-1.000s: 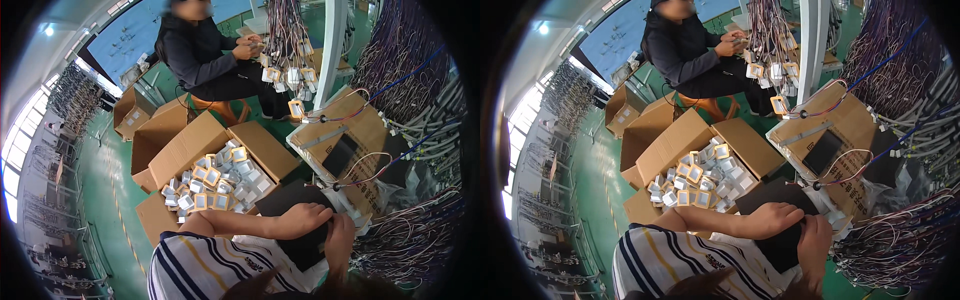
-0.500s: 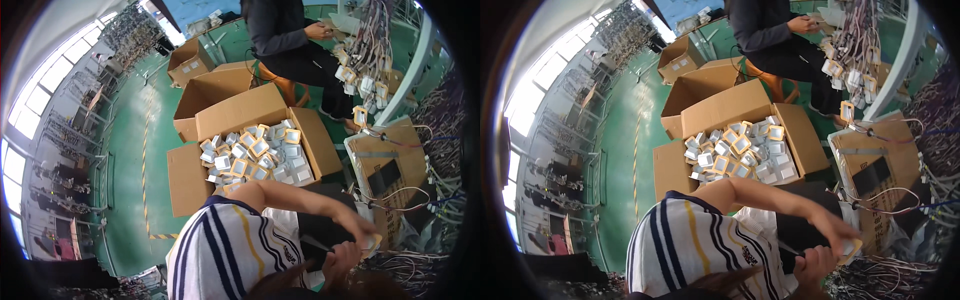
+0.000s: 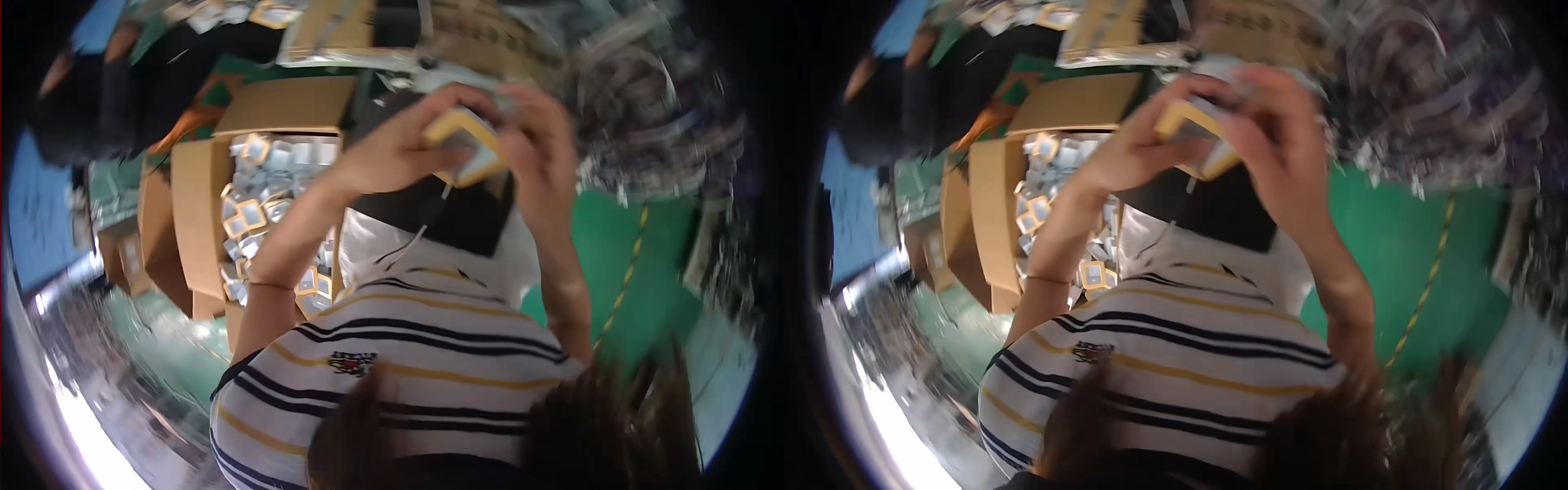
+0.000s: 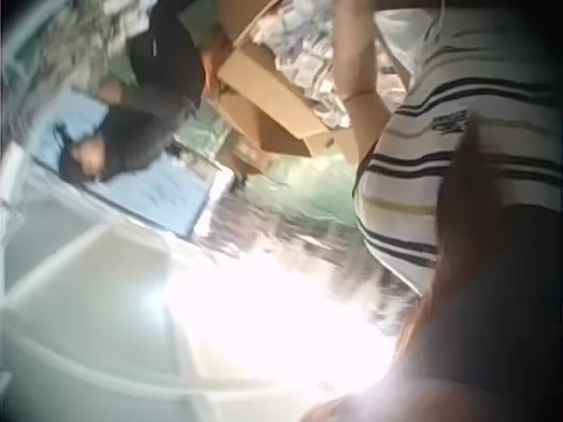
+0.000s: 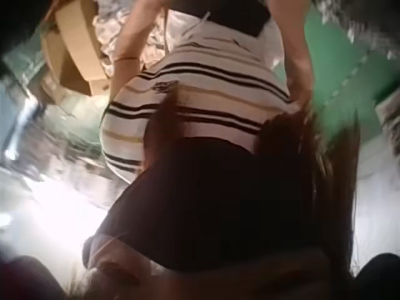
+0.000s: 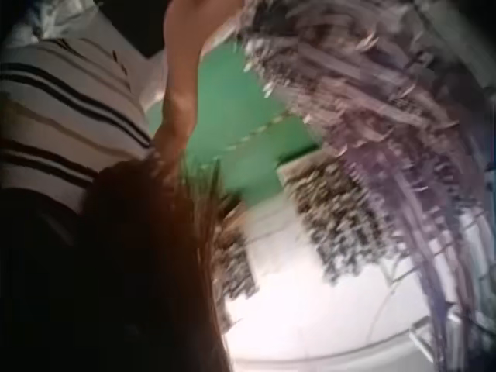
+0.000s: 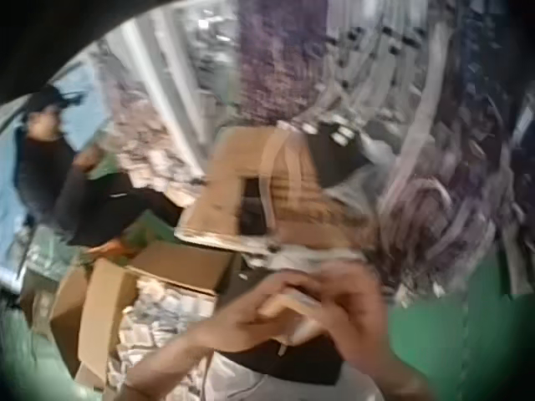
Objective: Assembling wire harnesses and connectors into electronic modules at a manufacturing station.
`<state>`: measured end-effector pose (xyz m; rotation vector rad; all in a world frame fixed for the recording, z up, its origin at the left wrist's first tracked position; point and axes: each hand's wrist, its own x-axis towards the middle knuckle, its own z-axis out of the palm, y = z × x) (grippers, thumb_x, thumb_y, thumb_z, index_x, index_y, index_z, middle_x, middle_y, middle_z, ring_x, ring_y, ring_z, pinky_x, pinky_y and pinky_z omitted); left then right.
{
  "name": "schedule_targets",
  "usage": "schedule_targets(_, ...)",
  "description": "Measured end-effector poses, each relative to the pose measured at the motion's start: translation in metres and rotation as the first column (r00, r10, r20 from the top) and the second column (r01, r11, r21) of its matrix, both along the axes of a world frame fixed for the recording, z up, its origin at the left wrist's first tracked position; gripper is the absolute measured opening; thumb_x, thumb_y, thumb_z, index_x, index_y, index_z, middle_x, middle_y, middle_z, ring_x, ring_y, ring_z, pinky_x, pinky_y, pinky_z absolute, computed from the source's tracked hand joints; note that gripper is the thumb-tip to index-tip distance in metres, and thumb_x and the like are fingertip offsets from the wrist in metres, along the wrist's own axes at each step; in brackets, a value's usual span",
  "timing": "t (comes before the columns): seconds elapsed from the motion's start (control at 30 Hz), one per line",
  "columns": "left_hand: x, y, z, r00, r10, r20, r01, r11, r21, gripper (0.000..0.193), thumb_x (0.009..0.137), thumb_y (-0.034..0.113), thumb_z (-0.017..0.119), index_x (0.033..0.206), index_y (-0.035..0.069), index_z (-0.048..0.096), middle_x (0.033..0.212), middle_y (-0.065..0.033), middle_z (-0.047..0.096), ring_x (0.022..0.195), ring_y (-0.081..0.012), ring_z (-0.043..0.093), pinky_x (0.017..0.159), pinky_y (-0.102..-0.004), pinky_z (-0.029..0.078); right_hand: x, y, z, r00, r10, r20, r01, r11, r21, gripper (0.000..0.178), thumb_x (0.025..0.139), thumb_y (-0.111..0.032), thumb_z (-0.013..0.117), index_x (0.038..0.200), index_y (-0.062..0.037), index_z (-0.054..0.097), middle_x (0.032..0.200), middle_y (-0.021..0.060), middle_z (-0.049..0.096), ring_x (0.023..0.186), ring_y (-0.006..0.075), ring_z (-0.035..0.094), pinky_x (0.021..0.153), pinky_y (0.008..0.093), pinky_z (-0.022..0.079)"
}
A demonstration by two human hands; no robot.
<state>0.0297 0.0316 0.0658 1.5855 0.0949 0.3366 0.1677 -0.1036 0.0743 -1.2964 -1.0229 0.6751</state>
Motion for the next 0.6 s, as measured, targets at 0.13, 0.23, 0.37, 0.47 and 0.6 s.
schedule_targets(0.13,0.001,-0.005,0.017,0.972,-0.146,-0.185,0.091,0.957,-0.275,0.044,0.084,0.011,0.067,0.122,0.005,0.047,0.106,-0.0027,0.055,0.095,-0.0101,0.054,0.080,-0.0236,0.046,0.008,0.011,0.006,0.983,-0.130,0.133,0.117,0.988,0.101,0.014,0.095,-0.010,0.051,0.097,-0.0001,0.061,0.081,0.0023,0.059,0.062,0.0052,0.044,0.057,0.0179,0.035)
schedule_targets(0.23,-0.001,-0.015,0.019,0.906,-0.259,-0.336,0.117,0.914,-0.389,0.044,0.082,0.021,0.073,0.118,0.006,0.050,0.102,-0.0011,0.057,0.094,-0.0092,0.054,0.078,-0.0225,0.045,0.038,0.012,0.020,0.927,-0.363,-0.094,0.373,0.874,0.310,0.015,0.095,-0.012,0.053,0.087,-0.0016,0.061,0.079,0.0021,0.058,0.057,0.0019,0.041,0.051,0.0166,0.033)
schedule_targets(0.37,-0.009,-0.035,0.016,0.927,-0.202,-0.316,0.076,0.926,-0.369,0.052,0.077,0.021,0.076,0.118,0.002,0.050,0.099,-0.0080,0.060,0.091,-0.0150,0.059,0.079,-0.0235,0.048,0.031,0.029,0.006,0.922,-0.074,-0.380,0.257,0.852,0.457,0.020,0.099,-0.016,0.047,0.087,-0.0002,0.053,0.061,-0.0009,0.047,0.048,0.0034,0.039,0.044,0.0181,0.031)
schedule_targets(0.47,-0.013,-0.051,0.022,0.966,-0.161,-0.200,0.108,0.961,-0.255,0.032,0.080,0.004,0.071,0.111,0.003,0.060,0.101,-0.0020,0.059,0.093,-0.0099,0.054,0.081,-0.0226,0.044,0.016,0.012,0.008,0.938,0.048,-0.344,0.114,0.892,0.437,0.024,0.101,-0.019,0.044,0.088,0.0001,0.053,0.058,-0.0015,0.044,0.044,0.0039,0.037,0.041,0.0186,0.029)
schedule_targets(0.6,-0.017,-0.046,0.028,0.891,-0.331,-0.311,0.132,0.845,-0.519,0.029,0.083,0.007,0.067,0.110,0.002,0.057,0.098,-0.0027,0.058,0.091,-0.0095,0.053,0.078,-0.0225,0.043,0.016,0.009,0.025,0.927,-0.128,-0.352,0.159,0.985,0.062,0.024,0.100,-0.018,0.046,0.087,0.0010,0.053,0.059,-0.0005,0.046,0.045,0.0052,0.039,0.043,0.0190,0.031)
